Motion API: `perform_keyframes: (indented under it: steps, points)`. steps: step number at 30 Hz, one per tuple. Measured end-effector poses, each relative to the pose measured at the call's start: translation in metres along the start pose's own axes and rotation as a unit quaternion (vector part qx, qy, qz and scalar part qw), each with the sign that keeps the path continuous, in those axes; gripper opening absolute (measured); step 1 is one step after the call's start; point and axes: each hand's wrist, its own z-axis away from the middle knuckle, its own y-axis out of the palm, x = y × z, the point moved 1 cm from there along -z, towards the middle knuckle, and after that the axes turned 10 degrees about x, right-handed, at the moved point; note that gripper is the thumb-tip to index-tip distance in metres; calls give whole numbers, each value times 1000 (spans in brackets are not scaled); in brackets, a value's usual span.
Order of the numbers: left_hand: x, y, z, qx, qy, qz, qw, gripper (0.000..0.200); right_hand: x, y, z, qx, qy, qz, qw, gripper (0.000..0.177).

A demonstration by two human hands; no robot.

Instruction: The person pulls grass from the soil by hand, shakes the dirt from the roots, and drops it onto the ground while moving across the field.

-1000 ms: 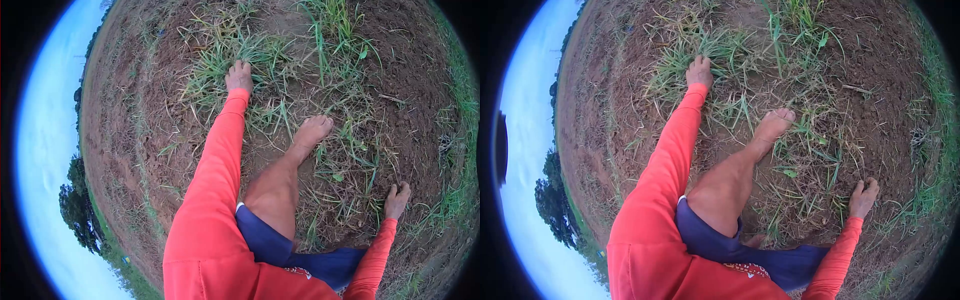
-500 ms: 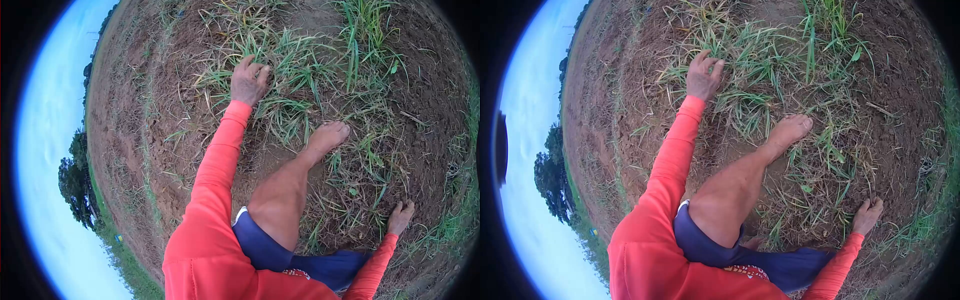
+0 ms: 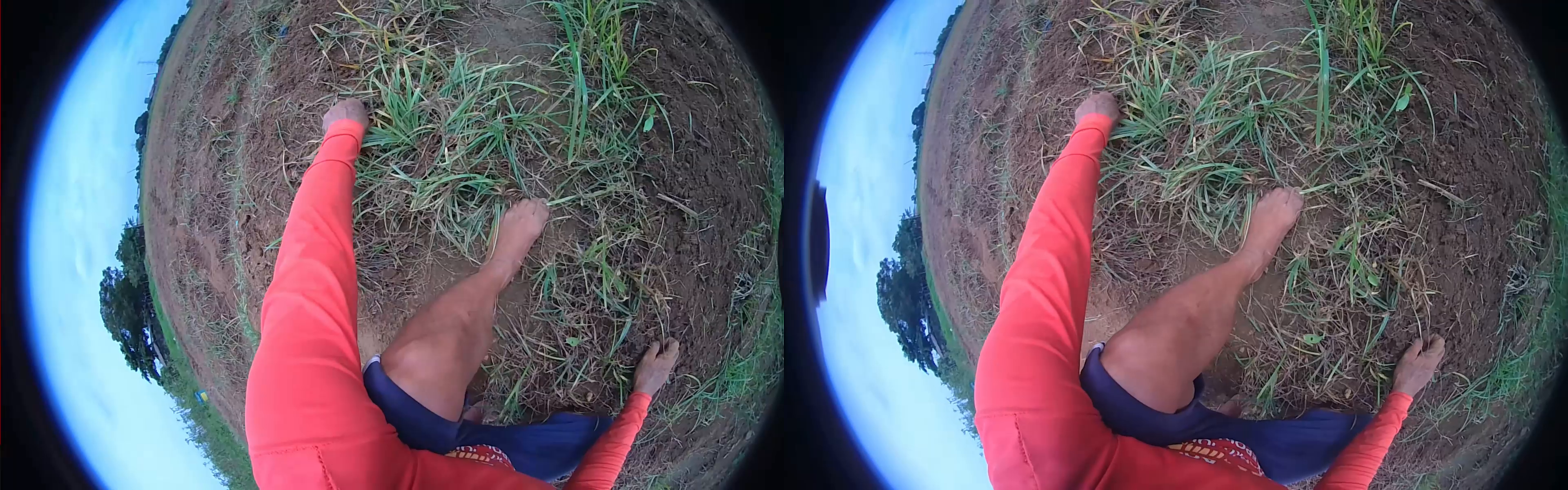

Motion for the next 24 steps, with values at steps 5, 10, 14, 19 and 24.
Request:
perform_keyframes:
  steps: [5, 10, 14, 19, 24]
  points:
    - [20, 12, -20, 6, 63, -14, 998, 38, -1, -2, -1, 24, 16, -17, 999, 26]
    - [47, 25, -64, 36, 131, -86, 987, 49, -2, 2, -2, 11, 2, -30, 999, 24]
    - [40, 20, -27, 3, 60, -2, 998, 52, -4, 2, 0, 11, 4, -18, 1000, 24]
    - [35, 16, -12, -3, 44, -2, 999, 50, 1, -4, -1, 22, 5, -16, 1000, 25]
    - [37, -9, 6, -14, 37, 9, 999, 43, 1, -4, -1, 13, 3, -28, 1000, 26]
